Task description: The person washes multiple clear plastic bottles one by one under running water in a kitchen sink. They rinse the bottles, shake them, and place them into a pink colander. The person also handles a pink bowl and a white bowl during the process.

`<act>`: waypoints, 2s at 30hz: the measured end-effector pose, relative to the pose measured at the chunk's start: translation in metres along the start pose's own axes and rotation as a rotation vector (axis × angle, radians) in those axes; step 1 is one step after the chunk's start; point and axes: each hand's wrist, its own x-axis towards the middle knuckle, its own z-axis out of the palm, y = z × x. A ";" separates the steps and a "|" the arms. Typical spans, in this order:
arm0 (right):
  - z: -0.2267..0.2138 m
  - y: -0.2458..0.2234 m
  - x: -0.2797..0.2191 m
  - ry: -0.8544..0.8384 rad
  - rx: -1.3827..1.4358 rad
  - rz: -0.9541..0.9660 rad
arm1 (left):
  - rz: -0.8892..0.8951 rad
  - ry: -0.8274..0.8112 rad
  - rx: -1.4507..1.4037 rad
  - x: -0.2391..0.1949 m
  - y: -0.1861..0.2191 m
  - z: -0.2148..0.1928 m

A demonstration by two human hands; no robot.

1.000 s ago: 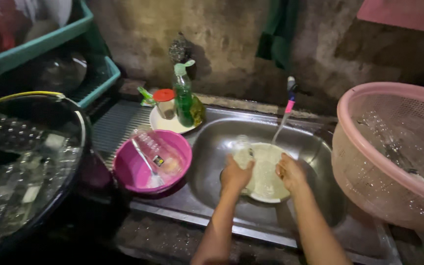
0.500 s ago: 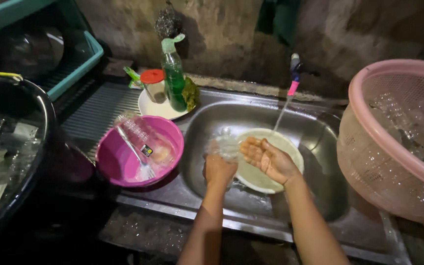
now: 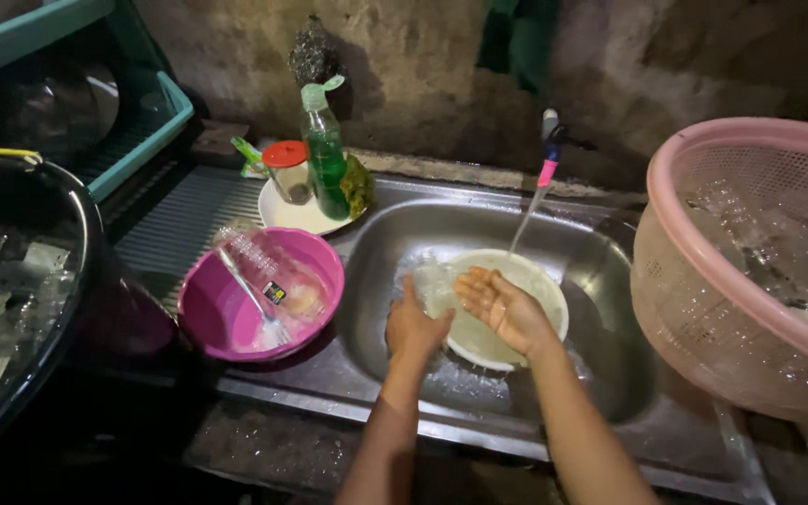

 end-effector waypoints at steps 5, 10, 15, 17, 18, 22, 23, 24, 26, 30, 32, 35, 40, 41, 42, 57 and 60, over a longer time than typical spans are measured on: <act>0.028 -0.001 -0.017 0.252 -0.462 0.099 | 0.276 0.076 -0.189 0.003 0.014 0.039; -0.001 -0.008 -0.010 0.437 -0.241 -0.014 | 0.231 -0.162 -0.254 0.020 0.044 0.091; -0.040 -0.003 0.008 0.422 -0.275 0.030 | 0.196 -0.287 -0.354 0.029 0.030 0.122; -0.049 0.002 0.009 0.387 -0.273 0.033 | 0.187 -0.334 -0.356 0.033 0.018 0.129; -0.050 0.004 0.008 0.375 -0.247 0.029 | 0.179 -0.349 -0.345 0.033 0.013 0.132; -0.036 -0.001 0.007 0.385 -0.235 0.020 | 0.211 -0.326 -0.270 0.036 0.009 0.131; -0.034 -0.002 0.006 0.391 -0.244 0.016 | 0.224 -0.322 -0.249 0.035 0.009 0.132; -0.032 -0.002 0.005 0.397 -0.253 0.012 | 0.237 -0.318 -0.227 0.035 0.009 0.132; -0.031 -0.003 0.002 0.405 -0.270 0.001 | 0.246 -0.319 -0.188 0.034 0.008 0.135; -0.026 -0.002 0.002 0.441 -0.315 0.005 | 0.245 -0.324 -0.157 0.035 0.008 0.134; -0.024 -0.002 0.002 0.483 -0.342 0.021 | 0.249 -0.321 -0.153 0.035 0.009 0.132; -0.021 -0.003 0.003 0.525 -0.372 0.024 | 0.257 -0.314 -0.145 0.035 0.013 0.129; -0.026 -0.003 0.005 0.523 -0.281 0.001 | 0.271 -0.288 -0.144 0.030 0.016 0.122; -0.029 -0.003 0.005 0.493 -0.286 0.003 | 0.268 -0.284 -0.149 0.029 0.017 0.121; -0.031 -0.003 0.005 0.464 -0.292 0.004 | 0.265 -0.280 -0.154 0.028 0.017 0.120; -0.034 0.000 0.009 0.452 -0.320 -0.025 | 0.242 -0.291 -0.126 0.027 0.020 0.118; -0.033 0.000 0.008 0.468 -0.323 -0.024 | 0.237 -0.300 -0.127 0.027 0.020 0.118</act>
